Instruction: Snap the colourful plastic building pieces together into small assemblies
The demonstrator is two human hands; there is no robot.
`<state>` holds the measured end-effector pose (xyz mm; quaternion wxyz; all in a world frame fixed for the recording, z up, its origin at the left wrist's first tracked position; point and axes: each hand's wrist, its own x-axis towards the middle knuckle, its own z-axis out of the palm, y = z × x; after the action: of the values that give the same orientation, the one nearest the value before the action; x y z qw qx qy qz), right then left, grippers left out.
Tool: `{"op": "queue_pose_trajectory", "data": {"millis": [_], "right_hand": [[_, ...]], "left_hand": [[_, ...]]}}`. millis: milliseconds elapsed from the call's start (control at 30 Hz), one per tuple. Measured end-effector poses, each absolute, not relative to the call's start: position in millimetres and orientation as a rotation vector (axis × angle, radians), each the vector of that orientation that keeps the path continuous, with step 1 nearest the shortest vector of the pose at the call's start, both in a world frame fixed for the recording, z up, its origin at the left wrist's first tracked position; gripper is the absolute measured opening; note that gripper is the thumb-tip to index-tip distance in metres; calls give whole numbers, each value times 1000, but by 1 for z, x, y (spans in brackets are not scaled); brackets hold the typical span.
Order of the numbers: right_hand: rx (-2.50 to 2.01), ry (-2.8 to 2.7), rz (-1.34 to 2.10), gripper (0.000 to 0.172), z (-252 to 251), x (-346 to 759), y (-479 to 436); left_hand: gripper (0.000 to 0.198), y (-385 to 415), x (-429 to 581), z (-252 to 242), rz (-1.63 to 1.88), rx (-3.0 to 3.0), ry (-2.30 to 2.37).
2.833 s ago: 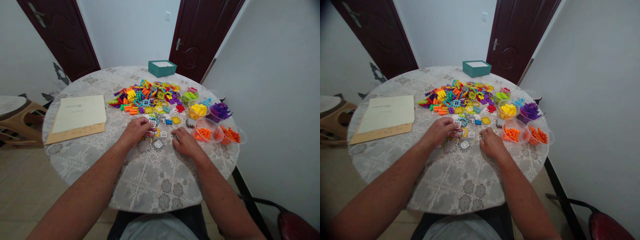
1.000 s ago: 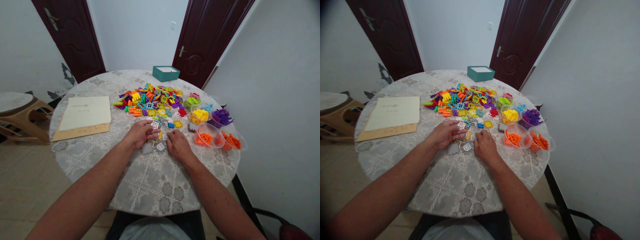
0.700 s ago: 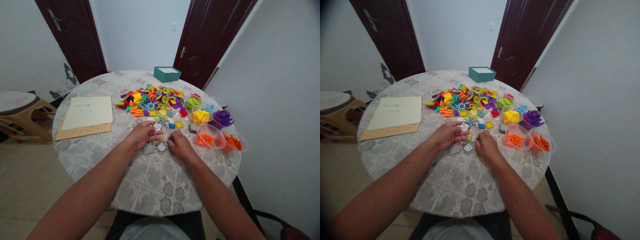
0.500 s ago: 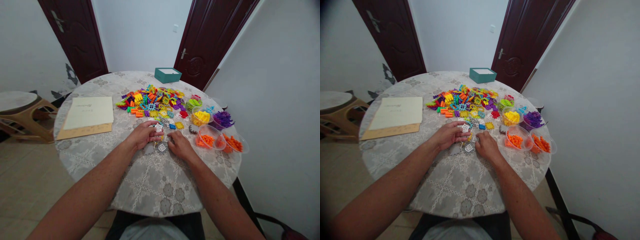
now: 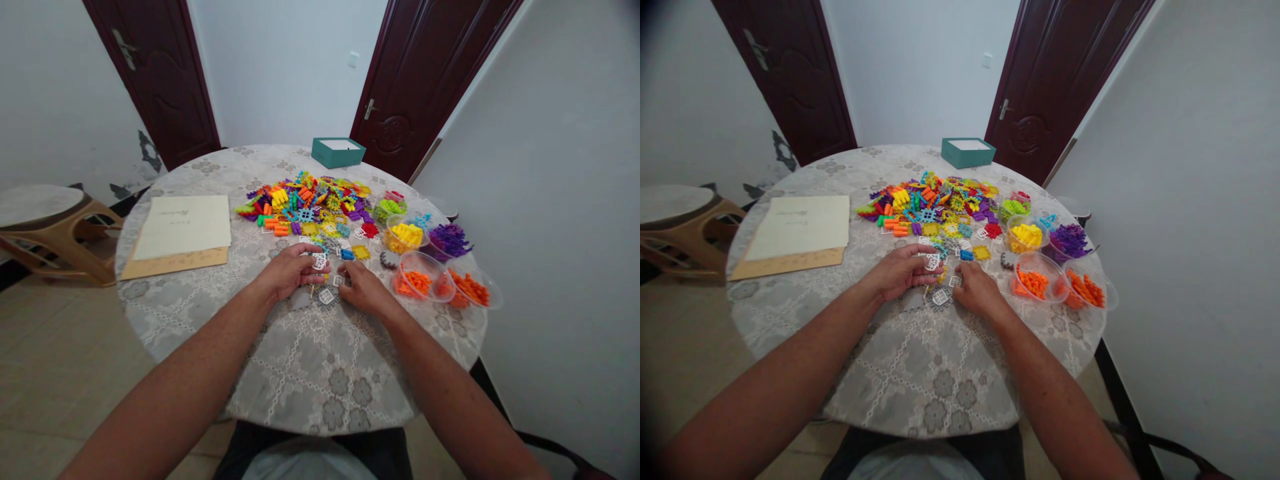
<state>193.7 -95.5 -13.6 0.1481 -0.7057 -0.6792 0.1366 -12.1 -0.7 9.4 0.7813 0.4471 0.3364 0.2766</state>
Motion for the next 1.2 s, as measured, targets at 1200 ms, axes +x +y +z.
{"op": "queue_pose_trajectory", "data": {"millis": [1200], "right_hand": [[-1378, -1559, 587, 23, -6, 177, -86]], "left_hand": [[23, -12, -9, 8, 549, 1154, 655]]}}
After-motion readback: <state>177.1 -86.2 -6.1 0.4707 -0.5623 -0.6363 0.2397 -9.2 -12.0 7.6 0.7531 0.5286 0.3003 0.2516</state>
